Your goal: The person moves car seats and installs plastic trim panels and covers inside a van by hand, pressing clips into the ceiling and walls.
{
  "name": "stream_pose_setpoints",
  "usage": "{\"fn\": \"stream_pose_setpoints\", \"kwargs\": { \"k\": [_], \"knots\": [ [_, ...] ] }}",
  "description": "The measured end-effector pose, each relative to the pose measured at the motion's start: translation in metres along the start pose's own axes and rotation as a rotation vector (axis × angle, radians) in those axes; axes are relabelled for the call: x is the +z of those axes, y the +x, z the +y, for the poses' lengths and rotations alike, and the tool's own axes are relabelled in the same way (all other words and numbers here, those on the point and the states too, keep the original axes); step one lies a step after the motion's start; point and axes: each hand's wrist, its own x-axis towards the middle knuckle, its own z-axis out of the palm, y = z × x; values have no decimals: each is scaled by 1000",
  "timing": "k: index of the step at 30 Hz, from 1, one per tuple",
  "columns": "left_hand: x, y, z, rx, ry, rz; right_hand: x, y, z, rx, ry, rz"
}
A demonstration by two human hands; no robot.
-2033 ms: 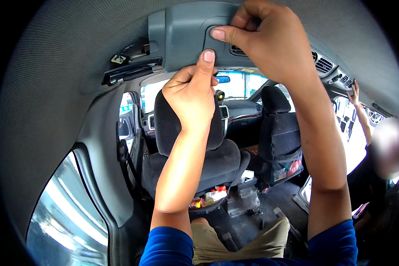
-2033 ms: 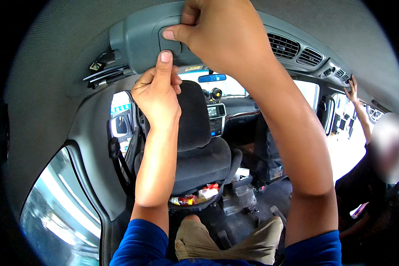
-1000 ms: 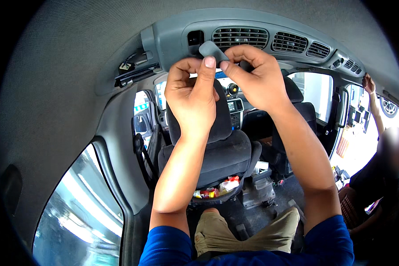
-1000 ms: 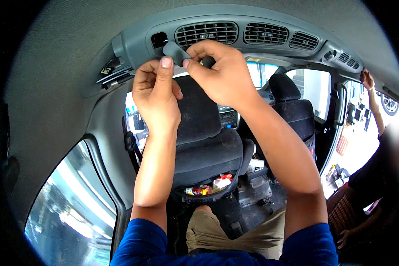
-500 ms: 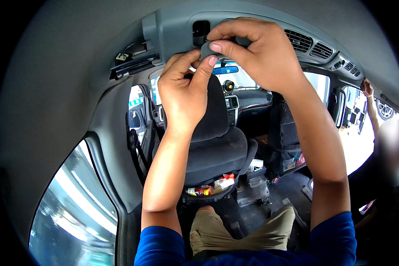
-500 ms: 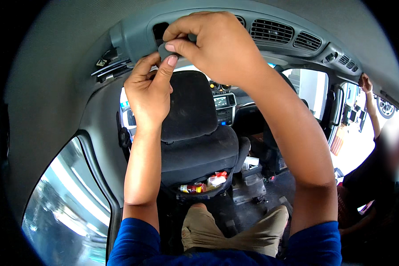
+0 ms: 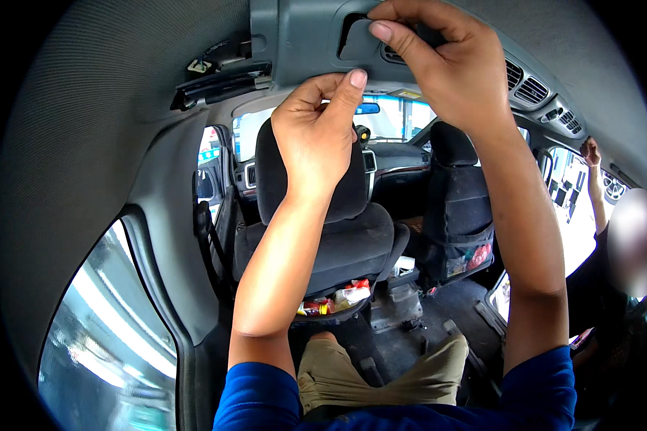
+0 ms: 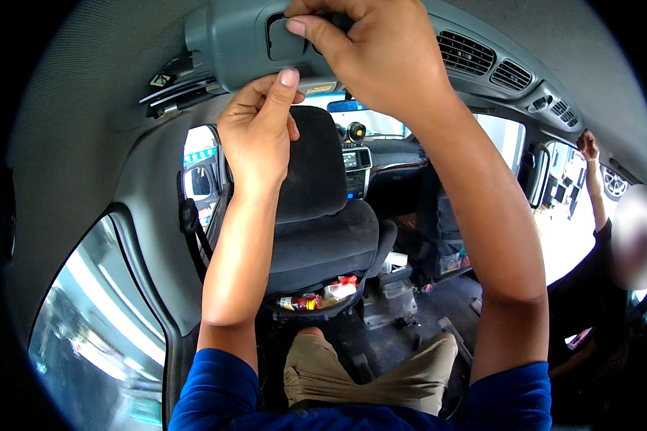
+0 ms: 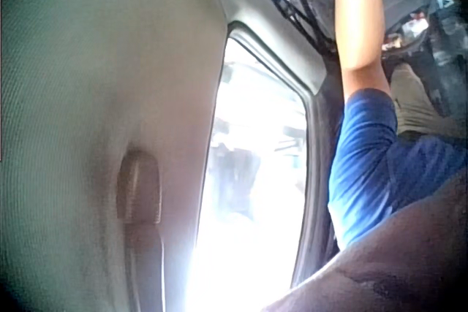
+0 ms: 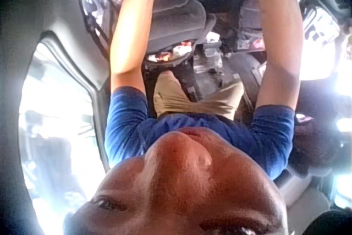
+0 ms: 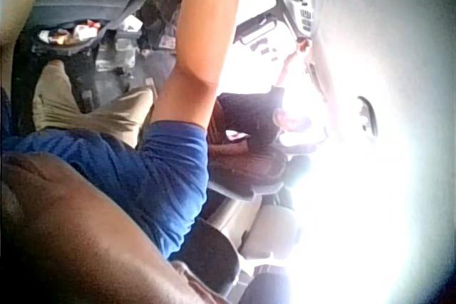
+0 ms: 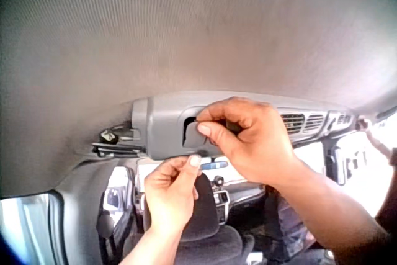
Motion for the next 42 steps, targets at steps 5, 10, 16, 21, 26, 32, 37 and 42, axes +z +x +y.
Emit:
{"fn": "stream_pose_setpoints", "kwargs": {
  "k": [5, 10, 16, 21, 26, 32, 37, 42],
  "knots": [
    [1, 3, -3, 2, -36, 17, 4, -2, 2, -98, -66, 48],
    [2, 6, -6, 54, -18, 59, 7, -3, 1, -168, -146, 79],
    [7, 8, -5, 40, -24, 114, 5, 6, 2, -512, -352, 138],
    [7, 11, -3, 18, -38, 94, 0, 10, -5, -173, -176, 52],
    [9, 8, 5, -12, -40, 141, -5, 21, -47, 239, -256, -40],
    [14, 9, -1, 6, -109, 175, -10, 28, -64, 347, -288, -125],
    [9, 8, 5, -29, -98, 166, -2, 21, -35, 151, -258, -75],
    [8, 7, 9, -36, -71, 142, -4, 20, -33, 99, -404, -28]
  ]
}}
